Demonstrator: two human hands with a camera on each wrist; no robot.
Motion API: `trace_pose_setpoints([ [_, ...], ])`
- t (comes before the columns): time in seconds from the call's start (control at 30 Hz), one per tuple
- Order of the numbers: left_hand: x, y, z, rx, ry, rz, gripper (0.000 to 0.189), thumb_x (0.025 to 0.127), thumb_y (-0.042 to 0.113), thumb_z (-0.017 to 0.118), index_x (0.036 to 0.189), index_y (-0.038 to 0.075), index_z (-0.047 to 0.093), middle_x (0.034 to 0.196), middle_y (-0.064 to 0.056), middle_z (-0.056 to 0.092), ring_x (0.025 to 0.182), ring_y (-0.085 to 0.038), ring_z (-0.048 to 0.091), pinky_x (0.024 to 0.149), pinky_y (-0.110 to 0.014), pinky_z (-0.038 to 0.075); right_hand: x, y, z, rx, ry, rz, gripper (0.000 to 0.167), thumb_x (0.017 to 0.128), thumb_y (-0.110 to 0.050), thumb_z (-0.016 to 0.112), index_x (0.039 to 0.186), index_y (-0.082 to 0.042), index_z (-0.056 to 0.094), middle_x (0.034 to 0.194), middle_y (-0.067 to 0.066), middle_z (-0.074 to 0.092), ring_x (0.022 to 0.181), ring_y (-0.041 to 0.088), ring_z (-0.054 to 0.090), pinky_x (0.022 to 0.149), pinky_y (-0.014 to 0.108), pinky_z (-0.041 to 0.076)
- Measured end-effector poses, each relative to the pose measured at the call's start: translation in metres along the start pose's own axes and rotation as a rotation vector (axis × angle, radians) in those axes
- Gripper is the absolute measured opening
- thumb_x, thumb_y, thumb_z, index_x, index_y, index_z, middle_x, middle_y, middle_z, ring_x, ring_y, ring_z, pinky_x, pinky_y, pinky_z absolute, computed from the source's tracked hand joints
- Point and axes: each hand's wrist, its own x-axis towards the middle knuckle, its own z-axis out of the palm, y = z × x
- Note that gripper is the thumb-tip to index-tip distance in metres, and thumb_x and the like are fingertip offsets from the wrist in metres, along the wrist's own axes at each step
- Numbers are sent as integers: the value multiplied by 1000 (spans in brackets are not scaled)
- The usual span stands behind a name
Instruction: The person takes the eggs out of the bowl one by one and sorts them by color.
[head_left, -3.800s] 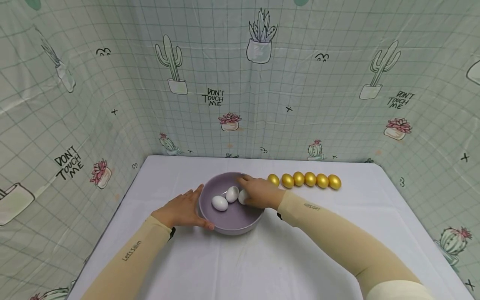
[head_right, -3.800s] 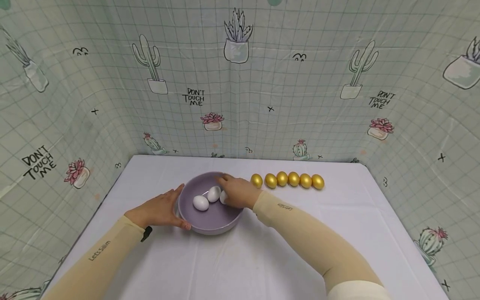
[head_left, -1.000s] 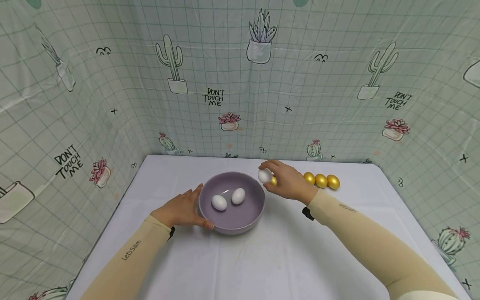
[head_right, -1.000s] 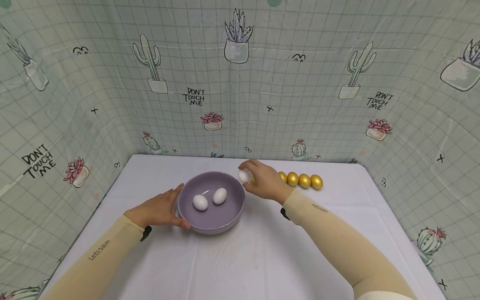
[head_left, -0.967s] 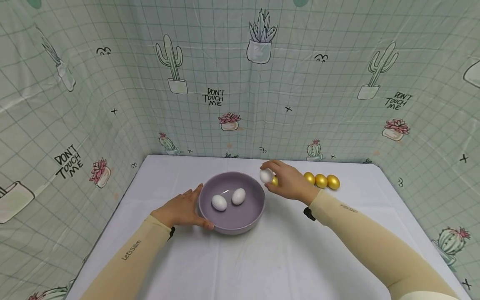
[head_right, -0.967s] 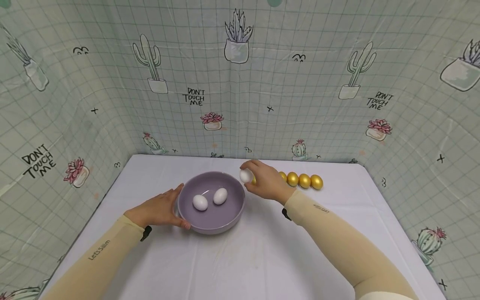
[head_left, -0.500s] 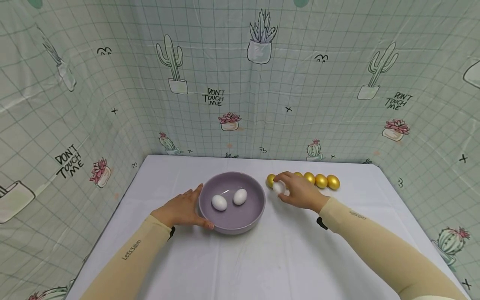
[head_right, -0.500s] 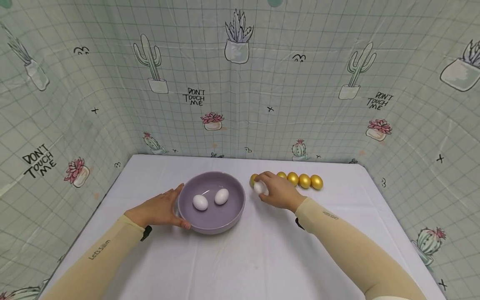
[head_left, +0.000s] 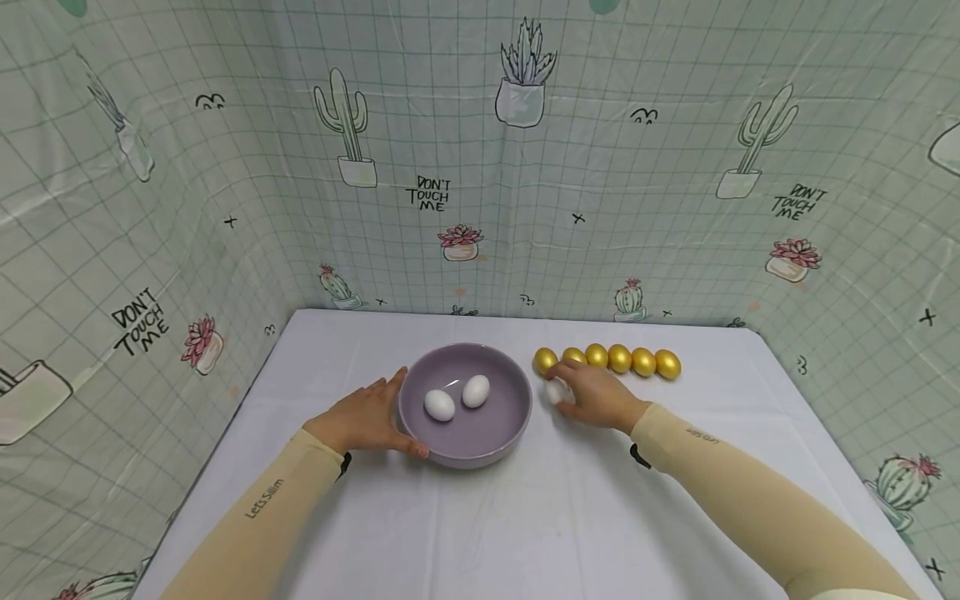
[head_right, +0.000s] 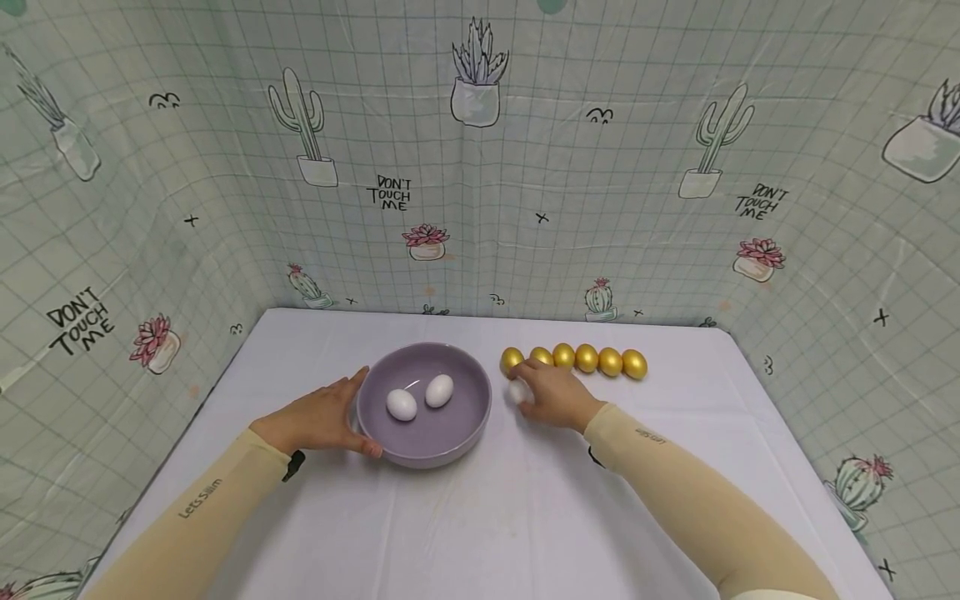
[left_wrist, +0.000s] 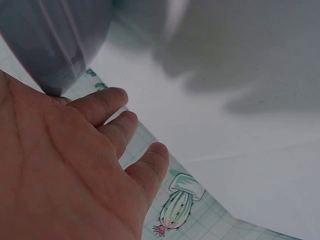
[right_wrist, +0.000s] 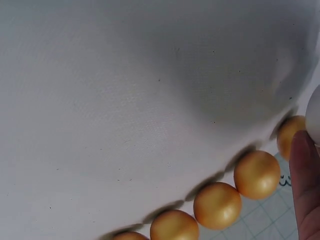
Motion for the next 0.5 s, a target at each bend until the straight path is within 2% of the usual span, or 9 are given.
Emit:
trace_pose_setpoints([
  [0.3, -1, 1, -1, -8, -2, 1, 142, 58, 76, 81, 158, -2, 16, 157, -23, 31, 142, -45, 30, 114, -57, 25, 0, -1, 6, -25, -46, 14, 44, 78, -16, 82, 119, -12, 66, 112, 2, 63, 75, 12, 57, 68, 33, 52],
  [0.5, -1, 1, -1, -10, 0, -1, 142, 58, 75, 81, 158, -1, 16, 157, -22, 32, 142, -45, 30, 114, -57, 25, 0, -1, 8, -59, -57, 26, 44, 79, -18, 81, 119, -13, 66, 114, 2, 63, 74, 12, 56, 66, 34, 52],
])
